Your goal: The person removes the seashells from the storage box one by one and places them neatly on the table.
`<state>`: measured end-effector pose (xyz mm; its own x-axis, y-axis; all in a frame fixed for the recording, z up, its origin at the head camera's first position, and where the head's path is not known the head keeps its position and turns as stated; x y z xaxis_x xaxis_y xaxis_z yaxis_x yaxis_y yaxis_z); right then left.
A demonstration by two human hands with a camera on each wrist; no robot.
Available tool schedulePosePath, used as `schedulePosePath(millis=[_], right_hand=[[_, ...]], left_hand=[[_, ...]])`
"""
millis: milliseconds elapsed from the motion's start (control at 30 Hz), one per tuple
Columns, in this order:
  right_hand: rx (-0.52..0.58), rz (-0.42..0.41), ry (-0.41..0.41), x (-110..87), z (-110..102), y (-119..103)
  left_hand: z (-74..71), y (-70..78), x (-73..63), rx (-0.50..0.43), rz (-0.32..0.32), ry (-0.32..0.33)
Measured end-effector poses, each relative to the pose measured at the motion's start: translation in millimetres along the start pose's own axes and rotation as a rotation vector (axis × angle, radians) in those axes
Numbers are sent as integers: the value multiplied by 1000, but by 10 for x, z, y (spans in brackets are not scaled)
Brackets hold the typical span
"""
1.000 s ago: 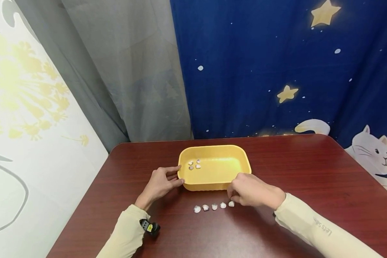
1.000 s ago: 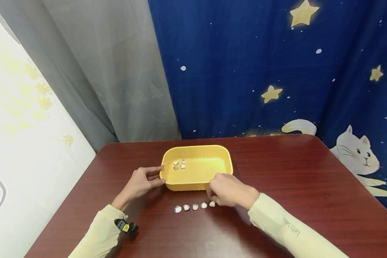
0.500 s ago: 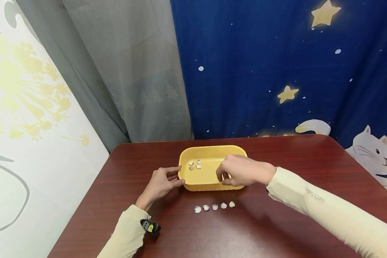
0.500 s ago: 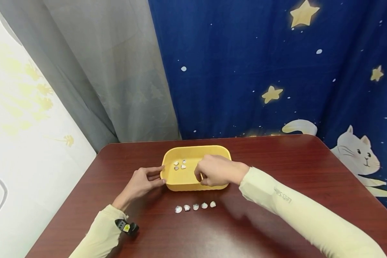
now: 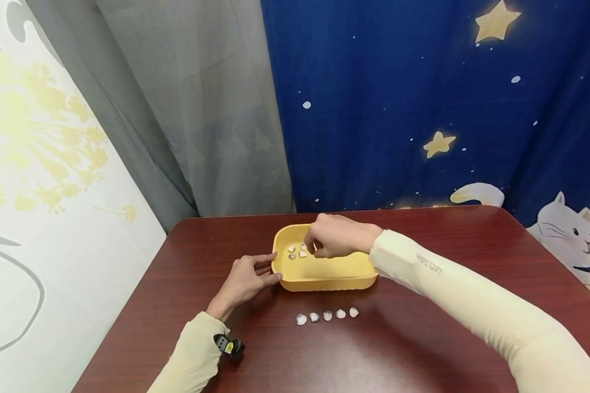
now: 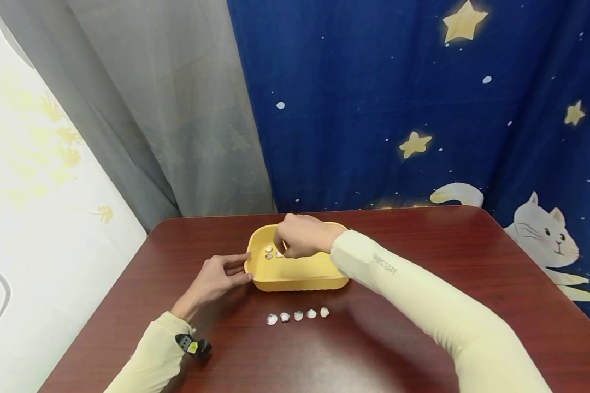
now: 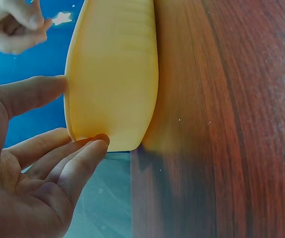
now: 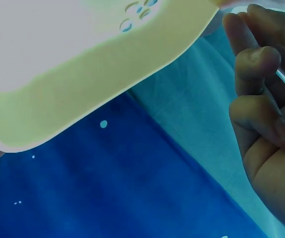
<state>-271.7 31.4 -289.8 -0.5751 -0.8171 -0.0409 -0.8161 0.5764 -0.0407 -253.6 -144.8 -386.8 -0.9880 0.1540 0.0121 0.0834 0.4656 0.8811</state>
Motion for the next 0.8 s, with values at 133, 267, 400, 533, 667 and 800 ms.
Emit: schedulePosePath(millis=[133, 267, 400, 533, 667, 800], right_hand=[[10, 8, 0, 181, 44, 51], [14, 19, -3, 363, 142, 116], [13, 54, -26, 541, 297, 216], [-11, 90, -64, 692, 476, 296], [-58, 130, -100, 791, 645, 361], [-72, 170, -106, 851, 784, 430]], left_hand=[[-21, -10, -15, 1, -3, 17], [-15, -1, -24, -4, 11, 12], [-1, -5, -24, -8, 10, 6], [1, -9, -24, -1, 8, 11], [7, 7, -13, 0, 29, 6], [3, 6, 0, -2, 33, 6]])
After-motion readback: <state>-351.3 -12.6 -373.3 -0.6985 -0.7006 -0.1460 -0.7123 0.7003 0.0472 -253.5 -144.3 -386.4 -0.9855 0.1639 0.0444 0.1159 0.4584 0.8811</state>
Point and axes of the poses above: each hand's wrist, its own x-axis towards the middle knuckle, its own z-axis out of the palm, y = z × x, the point moved 7 cm from there along x, towards the middle knuckle, and after that the axes turned 5 degrees about -x, right-handed, at the moved point
